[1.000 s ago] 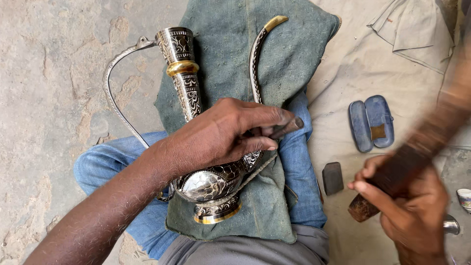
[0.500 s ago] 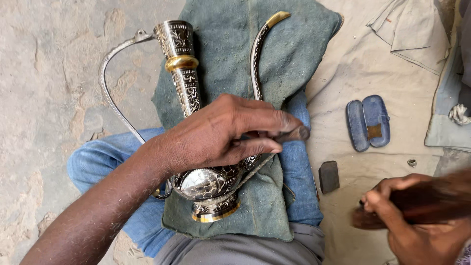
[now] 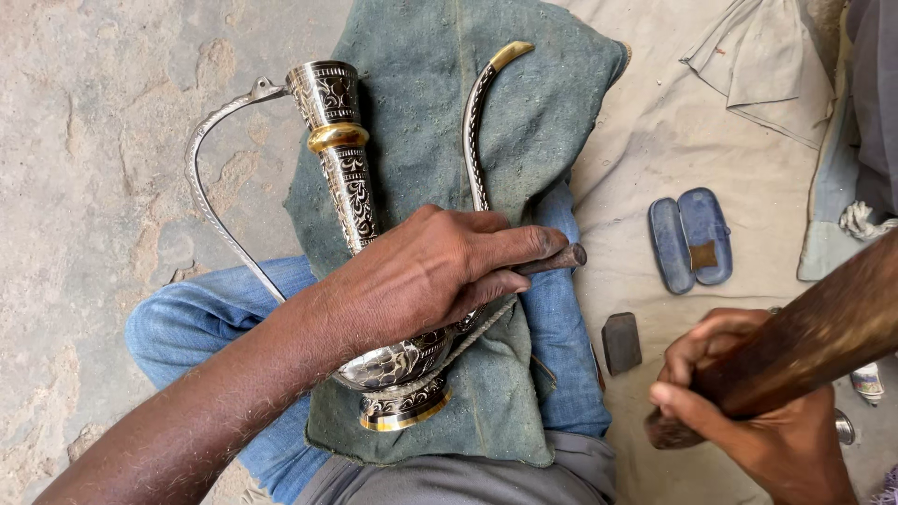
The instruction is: The person sits on the floor and uses a hammer and chisel to engrave decorative patterns onto a silver and gold teapot. They repeatedly strike the chisel along the spout, handle, and body of the teapot to create intricate designs.
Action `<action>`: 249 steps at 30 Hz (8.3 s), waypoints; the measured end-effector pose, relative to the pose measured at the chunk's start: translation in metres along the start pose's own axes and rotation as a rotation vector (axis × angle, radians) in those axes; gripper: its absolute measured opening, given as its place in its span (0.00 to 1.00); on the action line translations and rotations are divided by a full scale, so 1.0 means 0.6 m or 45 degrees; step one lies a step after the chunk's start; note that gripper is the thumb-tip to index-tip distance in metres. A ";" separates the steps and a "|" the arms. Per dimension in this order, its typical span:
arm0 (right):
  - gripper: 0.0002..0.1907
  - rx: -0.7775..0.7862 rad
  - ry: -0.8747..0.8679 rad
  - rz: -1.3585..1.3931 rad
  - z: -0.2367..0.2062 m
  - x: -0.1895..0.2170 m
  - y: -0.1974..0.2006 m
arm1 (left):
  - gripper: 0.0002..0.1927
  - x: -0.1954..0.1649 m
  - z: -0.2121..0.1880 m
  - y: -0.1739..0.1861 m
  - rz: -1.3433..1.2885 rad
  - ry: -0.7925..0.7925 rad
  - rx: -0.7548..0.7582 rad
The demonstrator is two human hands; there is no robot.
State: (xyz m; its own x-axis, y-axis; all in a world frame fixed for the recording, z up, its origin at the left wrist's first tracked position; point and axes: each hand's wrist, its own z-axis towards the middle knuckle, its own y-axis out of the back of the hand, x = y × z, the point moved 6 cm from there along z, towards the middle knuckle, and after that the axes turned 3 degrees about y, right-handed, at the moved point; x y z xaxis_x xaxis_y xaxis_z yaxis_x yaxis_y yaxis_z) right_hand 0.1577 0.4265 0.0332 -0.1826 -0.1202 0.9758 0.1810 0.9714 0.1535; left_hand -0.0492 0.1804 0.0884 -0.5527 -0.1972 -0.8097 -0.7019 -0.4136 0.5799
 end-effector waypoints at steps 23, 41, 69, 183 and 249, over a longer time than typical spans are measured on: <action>0.31 -0.030 -0.133 -1.054 -0.022 0.001 0.021 | 0.22 0.019 0.025 0.007 -0.181 -0.092 0.184; 0.24 -0.343 -0.259 -0.850 -0.038 0.036 -0.025 | 0.23 0.027 0.037 0.007 -0.142 -0.234 0.285; 0.22 -0.122 -0.317 -0.981 -0.066 -0.019 0.003 | 0.23 0.029 0.049 0.004 -0.234 -0.318 0.384; 0.16 -0.161 -0.021 -0.981 0.084 0.066 0.013 | 0.20 0.013 0.029 0.016 -0.064 -0.082 0.044; 0.17 -0.407 -0.011 -0.390 0.093 0.076 0.032 | 0.17 0.012 0.024 0.028 -0.126 0.156 -0.141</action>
State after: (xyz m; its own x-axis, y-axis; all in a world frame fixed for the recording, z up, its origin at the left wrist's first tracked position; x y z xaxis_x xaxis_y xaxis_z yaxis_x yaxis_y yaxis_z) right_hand 0.0989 0.4512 0.0721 -0.2824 -0.3899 0.8765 0.4071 0.7786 0.4776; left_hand -0.0715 0.1849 0.0937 -0.4198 -0.2544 -0.8713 -0.6928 -0.5303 0.4886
